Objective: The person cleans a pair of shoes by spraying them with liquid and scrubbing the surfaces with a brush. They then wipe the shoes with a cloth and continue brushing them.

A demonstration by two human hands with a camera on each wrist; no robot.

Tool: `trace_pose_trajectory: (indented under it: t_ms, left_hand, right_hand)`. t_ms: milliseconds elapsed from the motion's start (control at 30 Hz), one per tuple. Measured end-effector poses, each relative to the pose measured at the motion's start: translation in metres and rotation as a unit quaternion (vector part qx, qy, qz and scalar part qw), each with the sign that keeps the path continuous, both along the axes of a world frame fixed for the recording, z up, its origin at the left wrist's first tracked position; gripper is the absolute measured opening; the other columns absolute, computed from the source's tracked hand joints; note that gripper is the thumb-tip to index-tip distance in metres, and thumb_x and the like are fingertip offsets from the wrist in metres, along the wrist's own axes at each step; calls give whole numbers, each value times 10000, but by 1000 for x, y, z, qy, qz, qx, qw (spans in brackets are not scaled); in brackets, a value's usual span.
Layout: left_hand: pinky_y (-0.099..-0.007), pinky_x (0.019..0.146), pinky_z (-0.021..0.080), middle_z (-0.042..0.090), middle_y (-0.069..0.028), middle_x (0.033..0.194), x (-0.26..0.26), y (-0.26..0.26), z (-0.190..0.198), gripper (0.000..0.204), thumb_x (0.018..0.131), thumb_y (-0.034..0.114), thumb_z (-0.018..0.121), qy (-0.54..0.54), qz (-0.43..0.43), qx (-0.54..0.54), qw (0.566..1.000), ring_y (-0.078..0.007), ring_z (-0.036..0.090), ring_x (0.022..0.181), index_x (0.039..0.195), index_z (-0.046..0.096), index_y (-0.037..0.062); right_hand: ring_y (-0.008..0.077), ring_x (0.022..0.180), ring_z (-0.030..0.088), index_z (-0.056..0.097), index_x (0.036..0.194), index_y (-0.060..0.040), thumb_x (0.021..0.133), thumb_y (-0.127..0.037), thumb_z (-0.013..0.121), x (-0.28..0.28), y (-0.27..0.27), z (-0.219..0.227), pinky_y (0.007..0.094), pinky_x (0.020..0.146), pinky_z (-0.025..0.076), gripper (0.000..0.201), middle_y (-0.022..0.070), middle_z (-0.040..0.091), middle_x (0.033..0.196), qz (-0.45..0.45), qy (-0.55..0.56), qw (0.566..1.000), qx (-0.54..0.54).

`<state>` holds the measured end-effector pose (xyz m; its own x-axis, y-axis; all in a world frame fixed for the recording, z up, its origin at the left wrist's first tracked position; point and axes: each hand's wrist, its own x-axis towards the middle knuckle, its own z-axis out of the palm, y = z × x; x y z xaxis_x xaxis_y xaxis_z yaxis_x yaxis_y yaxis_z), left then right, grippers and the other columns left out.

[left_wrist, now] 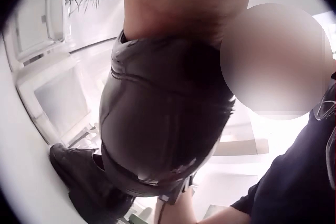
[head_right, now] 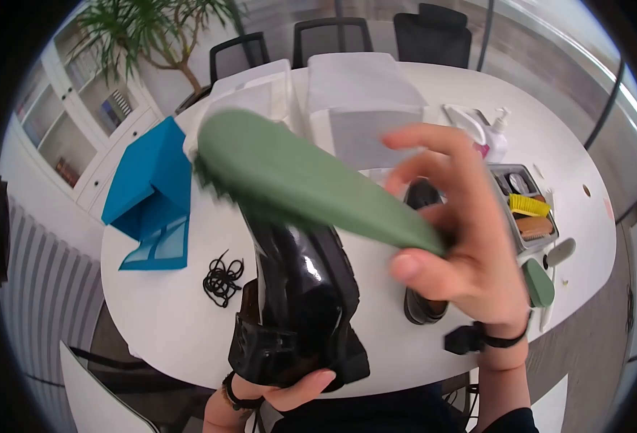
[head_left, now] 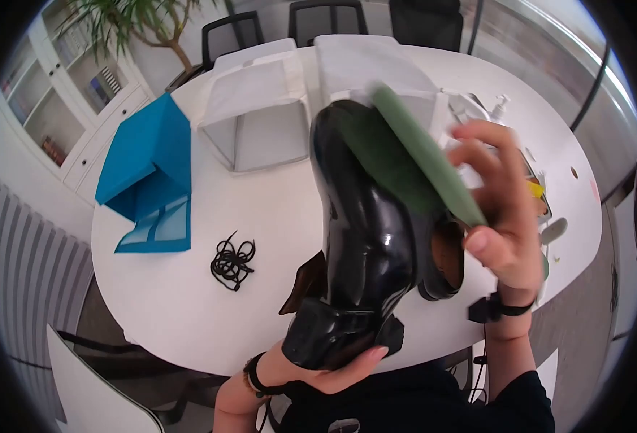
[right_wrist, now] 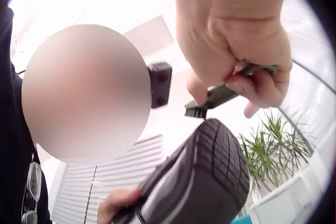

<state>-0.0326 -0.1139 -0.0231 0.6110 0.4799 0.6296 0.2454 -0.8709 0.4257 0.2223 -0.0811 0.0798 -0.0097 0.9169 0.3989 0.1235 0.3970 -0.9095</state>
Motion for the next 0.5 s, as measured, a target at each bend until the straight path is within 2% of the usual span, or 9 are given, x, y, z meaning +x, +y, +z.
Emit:
trace_pose_trajectory:
  t_ms: [33, 67, 100, 133, 167, 200, 300, 433, 500]
  left_hand:
    - [-348, 898, 567, 682, -18, 1204, -1, 2, -5, 292, 900, 120, 670, -2, 10, -4, 1000, -202, 699, 1005, 1181, 726, 66]
    - [-359, 934, 566, 670, -8, 1235, -1, 7, -13, 295, 900, 120, 648, 12, 7, 80, 997, -198, 690, 1042, 1177, 729, 63]
    - [-371, 970, 564, 658, 1, 1265, 0, 9, -19, 300, 899, 120, 626, 26, 2, 161, 987, -194, 680, 1079, 1173, 733, 60]
    - [-372, 1011, 555, 667, -26, 1261, 2, 6, -23, 294, 899, 114, 604, 1, 7, 132, 991, -202, 661, 1130, 1150, 747, 58]
    - [-364, 1028, 544, 651, -50, 1279, -3, 6, -32, 317, 916, 123, 591, 119, 5, 282, 952, -208, 640, 1168, 1198, 715, 48]
    - [-357, 1045, 533, 636, -73, 1297, -8, 8, -42, 343, 933, 131, 578, 233, 0, 421, 877, -214, 618, 1207, 1246, 684, 38]
    - [-356, 1047, 531, 630, -77, 1300, -14, 3, -52, 348, 938, 138, 574, 230, 7, 422, 877, -215, 612, 1212, 1256, 671, 34]
    - [-355, 1051, 526, 619, -84, 1307, 16, 20, -52, 359, 948, 150, 567, 230, 24, 433, 871, -217, 602, 1222, 1276, 645, 26]
    - [-355, 1053, 524, 613, -87, 1311, 22, 25, -53, 366, 953, 157, 563, 231, 31, 438, 868, -218, 597, 1227, 1286, 633, 22]
  right_hand:
    - [177, 854, 613, 520, 1332, 27, 722, -361, 903, 4, -6, -9, 255, 642, 490, 819, 99, 557, 1157, -23, -23, 997, 64]
    - [186, 782, 629, 590, 1259, 32, 737, -348, 892, 11, -11, -17, 249, 617, 474, 712, 108, 601, 1084, -47, -45, 990, 128]
    - [183, 702, 621, 646, 1155, 32, 733, -354, 891, 24, -7, -16, 241, 583, 449, 623, 100, 624, 957, 5, -107, 967, 230]
    - [179, 622, 614, 702, 1051, 32, 728, -360, 891, 32, -4, -13, 232, 550, 423, 542, 93, 647, 831, 55, -166, 928, 328]
    - [165, 562, 601, 749, 933, -18, 716, -380, 882, 29, -16, -5, 245, 502, 385, 443, 76, 623, 643, 17, -185, 936, 299]
    - [165, 562, 601, 749, 933, -18, 716, -380, 882, 33, -21, 1, 245, 502, 385, 443, 76, 623, 643, 19, -187, 936, 296]
    - [133, 538, 586, 785, 935, -108, 748, -416, 835, 50, -32, 11, 246, 483, 372, 364, 86, 653, 700, 32, -296, 914, 274]
    - [126, 519, 575, 799, 902, -104, 764, -406, 834, 55, -33, 11, 244, 468, 364, 334, 78, 652, 703, 38, -309, 911, 269]
    - [112, 492, 561, 807, 870, -117, 773, -386, 831, 49, -30, 9, 243, 445, 340, 286, 63, 646, 685, 68, -259, 922, 279]
